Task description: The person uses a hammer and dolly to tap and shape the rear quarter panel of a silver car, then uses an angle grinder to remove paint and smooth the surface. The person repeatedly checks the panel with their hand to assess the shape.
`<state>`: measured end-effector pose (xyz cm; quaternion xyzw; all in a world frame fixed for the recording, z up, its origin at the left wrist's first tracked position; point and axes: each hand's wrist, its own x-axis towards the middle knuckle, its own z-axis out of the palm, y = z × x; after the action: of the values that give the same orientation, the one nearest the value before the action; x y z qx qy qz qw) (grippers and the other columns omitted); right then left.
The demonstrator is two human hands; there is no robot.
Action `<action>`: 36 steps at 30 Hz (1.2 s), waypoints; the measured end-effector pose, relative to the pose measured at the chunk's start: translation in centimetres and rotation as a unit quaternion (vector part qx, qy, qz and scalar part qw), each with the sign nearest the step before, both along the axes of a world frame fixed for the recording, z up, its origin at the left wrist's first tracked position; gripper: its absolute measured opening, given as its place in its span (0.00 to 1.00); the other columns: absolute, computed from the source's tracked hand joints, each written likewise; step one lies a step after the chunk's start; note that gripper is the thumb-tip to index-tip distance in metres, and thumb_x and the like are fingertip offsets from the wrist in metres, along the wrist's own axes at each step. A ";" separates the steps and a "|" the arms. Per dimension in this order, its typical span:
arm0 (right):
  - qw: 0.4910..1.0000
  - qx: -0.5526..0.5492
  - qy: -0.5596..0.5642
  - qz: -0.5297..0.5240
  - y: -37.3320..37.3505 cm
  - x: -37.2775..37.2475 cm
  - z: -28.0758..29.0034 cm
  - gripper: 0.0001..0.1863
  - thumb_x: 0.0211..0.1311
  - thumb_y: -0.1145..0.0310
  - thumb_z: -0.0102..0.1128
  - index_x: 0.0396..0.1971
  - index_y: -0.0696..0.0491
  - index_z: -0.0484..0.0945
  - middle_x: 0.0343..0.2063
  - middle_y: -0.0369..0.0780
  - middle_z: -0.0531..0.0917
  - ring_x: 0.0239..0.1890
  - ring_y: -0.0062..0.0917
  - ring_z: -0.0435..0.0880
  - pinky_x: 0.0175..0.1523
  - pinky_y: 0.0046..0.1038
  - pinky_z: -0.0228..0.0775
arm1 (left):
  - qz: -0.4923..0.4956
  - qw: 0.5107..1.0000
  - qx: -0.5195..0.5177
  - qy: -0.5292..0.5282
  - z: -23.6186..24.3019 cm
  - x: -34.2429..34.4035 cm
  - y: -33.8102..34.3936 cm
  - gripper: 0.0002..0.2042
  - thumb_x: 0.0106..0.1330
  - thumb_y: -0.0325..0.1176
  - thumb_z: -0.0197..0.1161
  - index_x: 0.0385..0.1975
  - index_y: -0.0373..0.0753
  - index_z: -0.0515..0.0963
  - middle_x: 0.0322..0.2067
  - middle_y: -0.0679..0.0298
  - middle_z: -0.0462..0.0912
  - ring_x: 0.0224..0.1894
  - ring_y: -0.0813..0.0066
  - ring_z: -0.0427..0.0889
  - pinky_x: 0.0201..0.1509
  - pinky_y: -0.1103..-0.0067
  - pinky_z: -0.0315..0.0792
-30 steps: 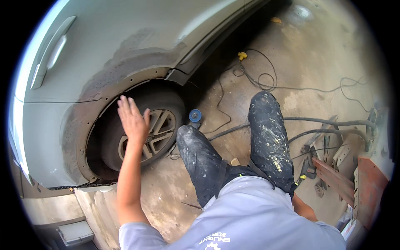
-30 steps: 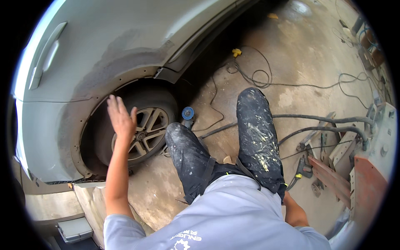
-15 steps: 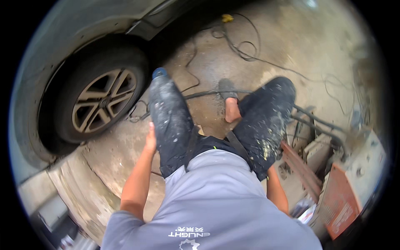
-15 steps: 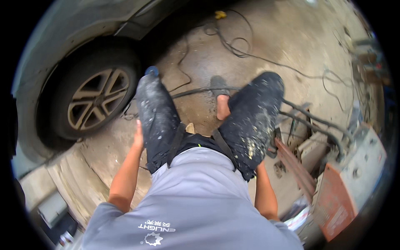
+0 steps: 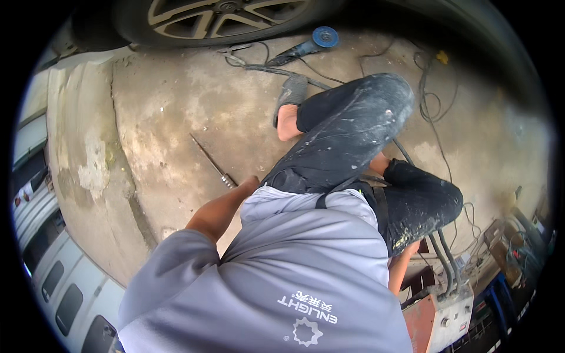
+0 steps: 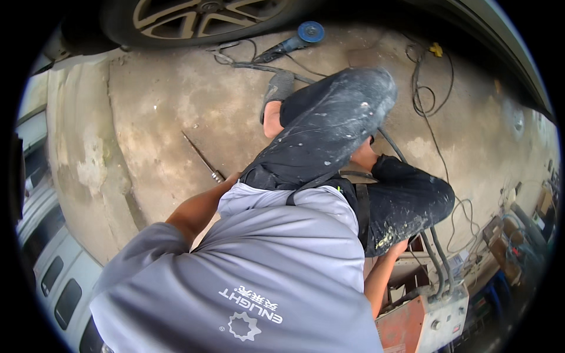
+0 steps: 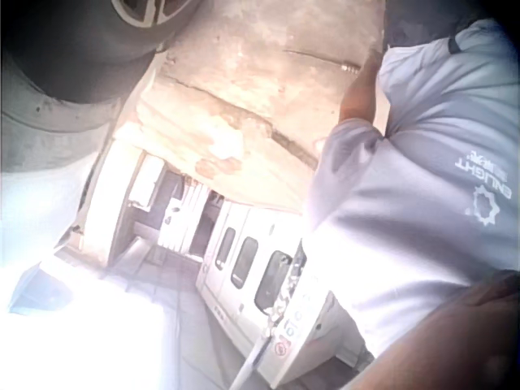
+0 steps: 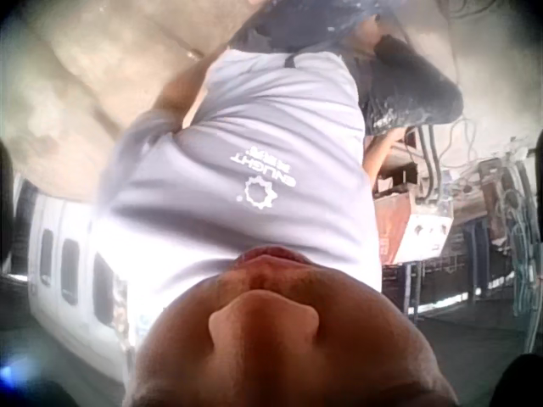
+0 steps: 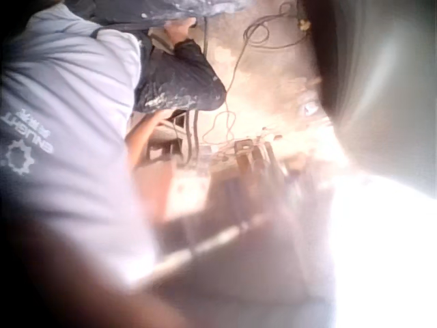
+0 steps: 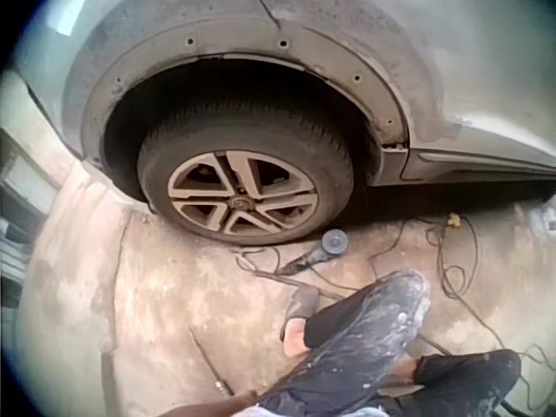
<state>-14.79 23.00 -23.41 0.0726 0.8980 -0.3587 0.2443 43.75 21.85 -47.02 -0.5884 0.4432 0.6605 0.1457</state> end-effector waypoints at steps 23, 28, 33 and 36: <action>0.930 0.087 -0.028 0.357 27.4 4.8 -19.9 0.22 0.61 0.52 0.65 0.40 0.58 0.87 0.40 0.58 0.86 0.46 0.54 0.86 0.50 0.45 0.77 | 0.442 0.868 -0.062 0.216 16.5 -16.7 -35.3 0.35 0.77 0.61 0.56 0.67 0.33 0.75 0.69 0.51 0.76 0.70 0.52 0.74 0.75 0.59 0.65; 0.964 0.129 -0.082 0.217 29.9 3.2 -21.6 0.24 0.63 0.61 0.66 0.52 0.63 0.85 0.51 0.57 0.86 0.50 0.49 0.88 0.48 0.43 0.82 | 0.205 0.932 -0.115 0.275 22.2 -22.5 -40.9 0.34 0.79 0.56 0.58 0.71 0.31 0.69 0.66 0.51 0.77 0.67 0.59 0.76 0.73 0.67 0.66; 0.983 0.080 -0.148 0.075 30.3 2.9 -24.3 0.25 0.64 0.66 0.65 0.58 0.63 0.81 0.52 0.53 0.87 0.45 0.44 0.90 0.41 0.40 0.84 | 0.031 0.902 -0.423 0.078 24.7 -29.8 -31.7 0.45 0.73 0.58 0.65 0.78 0.31 0.57 0.72 0.44 0.67 0.71 0.54 0.71 0.75 0.67 0.63; 0.979 0.093 -0.110 0.146 30.1 4.1 -25.7 0.19 0.62 0.64 0.64 0.48 0.61 0.85 0.44 0.55 0.88 0.43 0.47 0.89 0.42 0.43 0.83 | 0.060 0.911 -0.393 0.106 23.2 -28.6 -30.6 0.45 0.73 0.58 0.64 0.78 0.32 0.57 0.72 0.45 0.68 0.69 0.55 0.73 0.73 0.67 0.66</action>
<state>-10.72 53.15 -49.08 0.0018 0.8962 -0.2238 0.3831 15.18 -8.73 -23.80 -0.5496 0.6439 0.4991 -0.1849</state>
